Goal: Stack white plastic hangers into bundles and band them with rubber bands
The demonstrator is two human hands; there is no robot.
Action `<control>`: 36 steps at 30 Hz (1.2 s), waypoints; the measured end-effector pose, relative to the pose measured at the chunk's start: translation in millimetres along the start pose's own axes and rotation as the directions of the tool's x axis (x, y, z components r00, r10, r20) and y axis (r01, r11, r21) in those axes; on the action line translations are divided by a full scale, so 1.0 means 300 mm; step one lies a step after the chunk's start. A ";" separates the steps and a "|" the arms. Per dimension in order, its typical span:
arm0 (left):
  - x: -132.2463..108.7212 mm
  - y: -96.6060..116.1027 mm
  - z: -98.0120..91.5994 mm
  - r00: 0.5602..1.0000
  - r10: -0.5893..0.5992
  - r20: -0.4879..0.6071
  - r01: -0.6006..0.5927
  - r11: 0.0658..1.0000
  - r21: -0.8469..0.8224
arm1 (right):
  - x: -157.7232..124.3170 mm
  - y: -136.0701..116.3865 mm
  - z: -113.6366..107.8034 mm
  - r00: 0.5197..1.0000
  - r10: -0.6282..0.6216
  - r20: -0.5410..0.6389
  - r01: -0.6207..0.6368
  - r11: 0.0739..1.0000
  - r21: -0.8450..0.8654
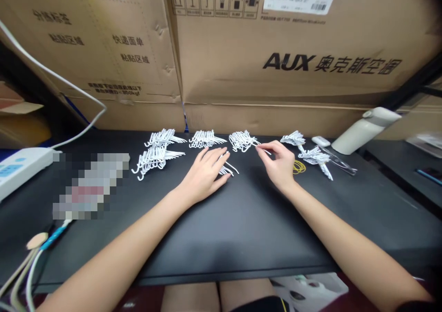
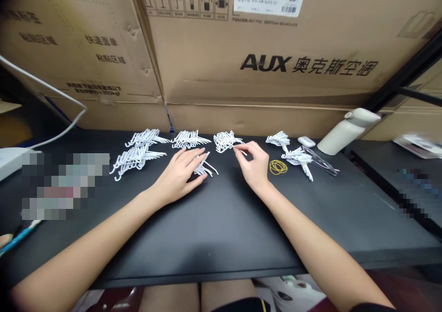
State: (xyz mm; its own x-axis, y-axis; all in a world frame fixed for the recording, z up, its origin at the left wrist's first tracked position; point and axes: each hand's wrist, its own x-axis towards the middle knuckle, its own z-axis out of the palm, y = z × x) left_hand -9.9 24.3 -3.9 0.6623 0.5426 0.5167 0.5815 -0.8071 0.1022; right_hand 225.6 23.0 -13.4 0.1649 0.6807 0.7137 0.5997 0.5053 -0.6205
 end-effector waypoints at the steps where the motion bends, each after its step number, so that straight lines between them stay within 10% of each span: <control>1: 0.001 0.008 -0.005 0.999 -0.002 -0.037 0.000 0.999 -0.054 | -0.015 -0.031 0.008 0.998 -0.053 -0.039 0.055 0.998 0.039; 5: 0.001 0.038 -0.015 0.982 -0.158 -0.100 0.095 0.881 -0.463 | -0.074 -0.131 0.037 0.958 -0.286 0.008 0.282 0.949 0.143; 9: 0.016 0.056 -0.019 0.902 -0.410 0.137 0.310 0.394 -0.865 | -0.095 -0.154 0.043 0.936 -0.348 0.051 0.333 0.922 0.197; 13: 0.039 0.061 -0.036 0.835 -0.450 0.317 0.370 0.032 -0.929 | -0.085 -0.147 0.037 0.931 -0.365 0.009 0.358 0.915 0.185; 27: 0.039 0.028 -0.074 0.737 -0.364 0.570 0.552 -0.164 -0.818 | -0.081 -0.150 0.041 0.905 -0.424 -0.020 0.419 0.884 0.206; 36: 0.039 0.027 -0.084 0.727 -0.388 0.566 0.603 -0.033 -0.797 | -0.071 -0.129 0.029 0.920 -0.379 0.093 0.357 0.913 0.196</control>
State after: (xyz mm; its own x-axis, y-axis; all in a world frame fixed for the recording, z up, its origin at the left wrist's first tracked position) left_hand -9.2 18.3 24.3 0.5237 0.8394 -0.1452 0.0038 0.1682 0.9858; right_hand 192.1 -6.5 -7.2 -0.1487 0.4843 0.8622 0.4528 0.8085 -0.3760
